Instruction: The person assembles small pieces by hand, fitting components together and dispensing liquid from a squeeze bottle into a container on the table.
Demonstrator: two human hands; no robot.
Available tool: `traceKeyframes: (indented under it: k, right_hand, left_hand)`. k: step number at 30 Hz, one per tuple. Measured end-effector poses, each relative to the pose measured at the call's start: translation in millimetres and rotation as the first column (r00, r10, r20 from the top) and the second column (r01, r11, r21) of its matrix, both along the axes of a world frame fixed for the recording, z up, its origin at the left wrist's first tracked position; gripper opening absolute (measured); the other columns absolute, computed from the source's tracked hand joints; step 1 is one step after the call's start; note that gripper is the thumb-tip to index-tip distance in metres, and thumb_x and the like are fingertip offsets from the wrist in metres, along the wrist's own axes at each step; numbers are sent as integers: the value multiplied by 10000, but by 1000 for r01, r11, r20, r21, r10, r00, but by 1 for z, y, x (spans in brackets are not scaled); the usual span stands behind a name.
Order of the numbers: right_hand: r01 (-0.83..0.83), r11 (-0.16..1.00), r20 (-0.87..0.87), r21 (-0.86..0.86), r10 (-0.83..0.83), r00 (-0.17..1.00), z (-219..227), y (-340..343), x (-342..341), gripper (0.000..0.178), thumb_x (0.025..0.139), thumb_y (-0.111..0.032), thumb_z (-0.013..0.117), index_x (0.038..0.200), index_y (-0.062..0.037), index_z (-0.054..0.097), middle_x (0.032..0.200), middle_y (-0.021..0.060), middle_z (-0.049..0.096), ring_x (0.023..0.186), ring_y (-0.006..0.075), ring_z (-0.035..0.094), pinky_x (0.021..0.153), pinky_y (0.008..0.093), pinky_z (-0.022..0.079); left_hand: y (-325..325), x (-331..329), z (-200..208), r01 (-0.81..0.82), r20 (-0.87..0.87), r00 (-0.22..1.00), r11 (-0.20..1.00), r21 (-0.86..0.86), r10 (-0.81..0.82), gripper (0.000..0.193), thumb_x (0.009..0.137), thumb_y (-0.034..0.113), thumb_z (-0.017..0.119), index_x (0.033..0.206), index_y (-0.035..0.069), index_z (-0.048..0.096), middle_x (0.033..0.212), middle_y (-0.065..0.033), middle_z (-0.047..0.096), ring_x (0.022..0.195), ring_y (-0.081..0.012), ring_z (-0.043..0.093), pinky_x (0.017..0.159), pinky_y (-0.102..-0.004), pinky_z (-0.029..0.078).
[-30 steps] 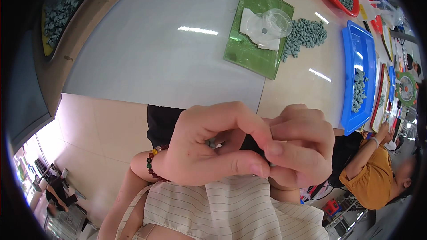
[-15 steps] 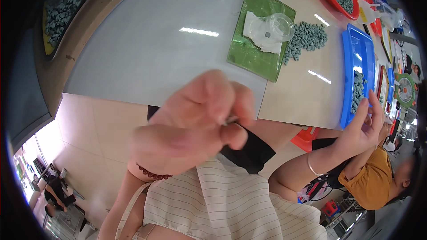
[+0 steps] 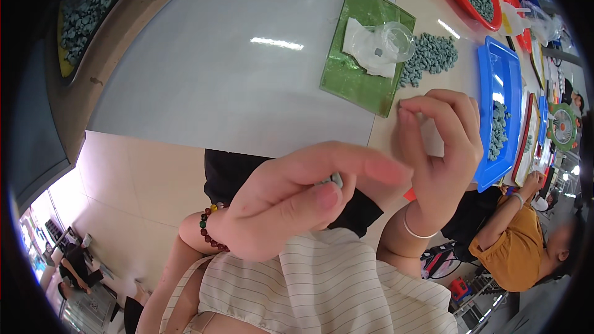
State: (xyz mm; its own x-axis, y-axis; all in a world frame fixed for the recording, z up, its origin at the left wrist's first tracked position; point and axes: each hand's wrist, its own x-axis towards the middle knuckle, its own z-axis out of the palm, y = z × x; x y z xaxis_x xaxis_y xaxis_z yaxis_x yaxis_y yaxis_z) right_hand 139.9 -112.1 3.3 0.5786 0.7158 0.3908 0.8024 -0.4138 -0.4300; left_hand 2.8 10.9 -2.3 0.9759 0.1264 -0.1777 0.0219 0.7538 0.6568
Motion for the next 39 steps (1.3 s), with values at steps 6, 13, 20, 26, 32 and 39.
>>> traceKeyframes:
  k: [6,13,20,26,32,39]
  right_hand:
    - [-6,999,21,45,5,1000,-1,1,-5,170,603,36,618,759,-16,579,757,82,537,679,239,491,591,298,401]
    - [-10,994,-21,112,12,1000,0,-3,-5,151,601,65,599,736,6,567,731,84,536,648,206,490,580,284,391]
    - [-187,905,-64,381,228,972,25,-6,-47,226,519,-61,694,731,-82,620,698,18,535,596,159,460,486,264,306]
    - [-195,907,63,373,185,981,17,-12,-49,225,584,-120,714,793,-98,631,738,2,533,601,138,465,473,252,273]
    - [-227,897,69,379,218,974,14,-12,-46,225,566,-88,721,773,-94,633,743,6,550,605,147,483,468,258,281]
    - [-256,848,-107,464,341,934,13,-14,-38,306,443,-35,704,741,-78,646,730,17,568,594,157,487,464,248,283]
  left_hand:
    - [-2,-13,3,-7,70,997,977,-211,23,304,843,295,565,891,19,447,592,-26,468,450,-69,406,409,-172,322]
    - [-2,-9,-17,-96,351,934,993,64,67,174,818,20,561,977,-33,515,942,-118,582,743,-90,548,571,-191,424]
    - [-4,-10,-7,-200,263,960,901,385,100,205,711,37,694,865,-12,568,776,-89,612,589,-98,538,517,-203,414]
    - [-3,-4,-8,-234,309,949,813,533,71,221,688,64,717,833,-20,573,740,-95,608,584,-112,506,508,-215,389]
    - [-5,-4,-9,-245,319,945,792,559,68,172,698,41,680,818,-21,573,736,-94,601,577,-108,495,496,-212,382]
    - [-5,-2,-7,-221,315,948,793,567,39,123,701,-4,617,814,-22,572,739,-94,591,565,-100,478,493,-207,376]
